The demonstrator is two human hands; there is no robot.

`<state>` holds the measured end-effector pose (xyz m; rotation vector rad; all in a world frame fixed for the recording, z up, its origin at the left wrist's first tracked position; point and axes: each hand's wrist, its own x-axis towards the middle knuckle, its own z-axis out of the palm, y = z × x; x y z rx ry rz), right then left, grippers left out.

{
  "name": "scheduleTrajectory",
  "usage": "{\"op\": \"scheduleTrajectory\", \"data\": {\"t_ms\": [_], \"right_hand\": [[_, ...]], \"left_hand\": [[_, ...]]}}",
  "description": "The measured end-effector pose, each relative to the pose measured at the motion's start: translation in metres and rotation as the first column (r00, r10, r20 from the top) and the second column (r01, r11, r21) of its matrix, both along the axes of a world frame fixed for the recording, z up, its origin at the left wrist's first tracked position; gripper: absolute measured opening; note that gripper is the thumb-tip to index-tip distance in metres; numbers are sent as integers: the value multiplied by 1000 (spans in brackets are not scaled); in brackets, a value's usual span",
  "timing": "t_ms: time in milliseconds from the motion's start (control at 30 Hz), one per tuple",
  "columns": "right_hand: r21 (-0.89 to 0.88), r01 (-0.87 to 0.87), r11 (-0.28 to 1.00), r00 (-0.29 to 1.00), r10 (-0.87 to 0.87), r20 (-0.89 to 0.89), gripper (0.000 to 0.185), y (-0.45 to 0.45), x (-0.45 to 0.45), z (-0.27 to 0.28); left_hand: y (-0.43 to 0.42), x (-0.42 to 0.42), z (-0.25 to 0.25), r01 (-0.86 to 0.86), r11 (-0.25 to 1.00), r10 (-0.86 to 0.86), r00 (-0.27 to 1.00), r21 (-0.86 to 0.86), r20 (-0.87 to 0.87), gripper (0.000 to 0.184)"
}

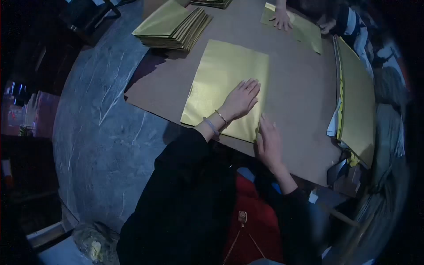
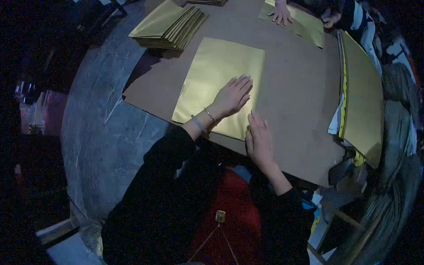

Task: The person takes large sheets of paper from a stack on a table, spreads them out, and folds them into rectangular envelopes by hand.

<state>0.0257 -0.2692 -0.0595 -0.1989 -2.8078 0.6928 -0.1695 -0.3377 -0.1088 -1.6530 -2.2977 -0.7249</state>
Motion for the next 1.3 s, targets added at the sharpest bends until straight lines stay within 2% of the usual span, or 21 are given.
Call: {"op": "scheduleTrajectory", "data": {"t_ms": [100, 167, 200, 267, 300, 367, 400, 467, 500, 567, 600, 700, 767, 833, 933, 967, 1067, 1100, 1200, 1233, 1300], "right_hand": [[200, 54, 978, 985, -84, 149, 49, -4, -27, -30], [278, 76, 958, 984, -117, 134, 50, -10, -28, -38], [315, 51, 948, 983, -103, 152, 50, -7, -28, -42], [283, 77, 956, 978, -128, 168, 49, -6, -29, -47], [331, 39, 943, 987, -89, 136, 49, -1, -24, -61], [209, 14, 978, 1000, -19, 21, 50, -9, -24, -27], [480, 3, 877, 989, -74, 129, 52, -7, -21, -49], [351, 17, 936, 992, -60, 111, 52, -3, -25, -47], [320, 48, 946, 963, -129, 235, 53, -7, -30, -38], [468, 10, 884, 989, -79, 128, 51, 0, -26, -53], [311, 60, 949, 973, -125, 194, 49, 0, -28, -56], [234, 49, 971, 985, -86, 149, 48, -7, -26, -37], [213, 60, 975, 985, -92, 145, 48, -7, -25, -34], [250, 63, 966, 984, -102, 146, 48, -7, -25, -41], [277, 67, 959, 988, -102, 115, 48, -5, -23, -38], [345, 43, 938, 979, -107, 171, 48, -5, -22, -35], [292, 85, 953, 988, -119, 103, 47, -5, -22, -41], [303, 89, 949, 988, -122, 93, 47, -6, -23, -41], [255, 150, 955, 988, -153, -8, 46, -4, -19, -38], [267, 144, 953, 989, -147, -10, 46, -4, -18, -37], [287, 130, 949, 991, -132, -13, 47, -7, -19, -39]], "left_hand": [[-6, 7, 16, -15, 996, 30, 985, 84, -172, 34], [-9, 8, 15, 54, 995, -39, 985, 85, -165, 34], [-10, 13, 19, 27, 999, -25, 996, 29, -81, 37], [-12, 37, 19, -108, 994, 106, 989, -12, -104, 42], [-18, 53, 27, -91, 994, 92, 996, -62, 14, 49], [-22, 90, 26, -83, 996, 91, 970, -42, 224, 56], [-28, 102, 26, -23, 992, 54, 965, -124, 255, 65], [-36, 128, 16, -15, 996, 42, 940, -82, 337, 72], [-46, 134, 11, 27, 973, 68, 916, -228, 396, 79], [-61, 134, 6, 20, 972, 79, 909, -232, 409, 80], [-73, 130, 7, -25, 992, 74, 908, -122, 413, 82], [-105, 120, -1, -36, 942, 104, 977, -333, 188, 80], [-129, 109, 12, -78, 910, 169, 967, -408, 192, 80], [-154, 101, 3, -267, 894, 326, 938, -360, 114, 79], [-189, 80, 6, -486, 787, 522, 853, -380, -11, 75], [-197, 74, 5, -542, 749, 573, 819, -382, -38, 75], [-207, 63, 12, -611, 702, 627, 774, -365, -91, 70], [-205, 62, 22, -600, 683, 632, 772, -417, -76, 65], [-197, 56, 22, -602, 719, 620, 781, -347, -69, 61], [-187, 56, 30, -595, 738, 629, 777, -320, 6, 58], [-174, 48, 23, -485, 820, 513, 859, -305, 12, 57]]}}
